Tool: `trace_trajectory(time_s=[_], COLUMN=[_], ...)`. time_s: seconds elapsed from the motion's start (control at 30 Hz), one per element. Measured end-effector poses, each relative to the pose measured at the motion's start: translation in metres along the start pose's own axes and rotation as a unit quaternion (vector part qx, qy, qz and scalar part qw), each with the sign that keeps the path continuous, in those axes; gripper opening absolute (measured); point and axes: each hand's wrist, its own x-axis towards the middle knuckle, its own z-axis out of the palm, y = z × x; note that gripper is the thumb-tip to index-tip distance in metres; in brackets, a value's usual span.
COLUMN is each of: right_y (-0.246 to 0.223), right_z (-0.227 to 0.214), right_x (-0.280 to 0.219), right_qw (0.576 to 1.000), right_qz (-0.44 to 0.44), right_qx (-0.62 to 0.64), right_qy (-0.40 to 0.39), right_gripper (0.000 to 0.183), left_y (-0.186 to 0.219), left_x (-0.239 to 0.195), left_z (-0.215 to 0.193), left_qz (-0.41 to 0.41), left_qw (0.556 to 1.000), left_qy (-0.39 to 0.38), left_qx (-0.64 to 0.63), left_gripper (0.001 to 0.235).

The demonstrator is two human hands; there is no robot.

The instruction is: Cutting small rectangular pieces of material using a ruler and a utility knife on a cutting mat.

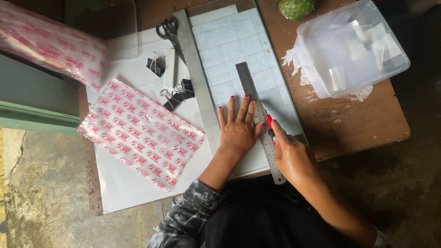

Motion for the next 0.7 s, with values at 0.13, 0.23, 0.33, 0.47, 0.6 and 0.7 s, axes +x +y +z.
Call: trace_trajectory(time_s=[0.13, 0.23, 0.33, 0.47, 0.6, 0.7], right_y=[0.009, 0.03, 0.026, 0.018, 0.033, 0.018], right_z=[0.007, 0.028, 0.021, 0.015, 0.003, -0.032], right_x=[-0.015, -0.023, -0.034, -0.044, -0.058, -0.05], right_qw=[1.0, 0.999, 0.999, 0.999, 0.999, 0.999], right_qz=[-0.007, -0.008, -0.009, -0.004, -0.031, 0.032], right_qx=[-0.024, 0.003, 0.004, -0.011, 0.011, -0.006], right_qy=[0.014, 0.037, 0.045, 0.05, 0.017, -0.014], right_gripper=[0.065, 0.066, 0.068, 0.068, 0.063, 0.071], left_y=[-0.001, -0.001, -0.001, -0.002, -0.009, -0.008], left_x=[0.001, 0.001, 0.002, 0.001, 0.01, 0.008], left_z=[0.003, 0.005, 0.008, 0.008, 0.045, 0.034], left_qz=[-0.003, -0.002, 0.001, 0.002, 0.028, 0.027], left_qw=[1.0, 1.0, 1.0, 1.0, 0.979, 0.989], left_qy=[-0.002, 0.006, 0.015, 0.023, 0.202, 0.148], left_qx=[0.004, 0.009, 0.007, 0.012, 0.011, 0.004], left_gripper=[0.074, 0.073, 0.073, 0.073, 0.076, 0.076])
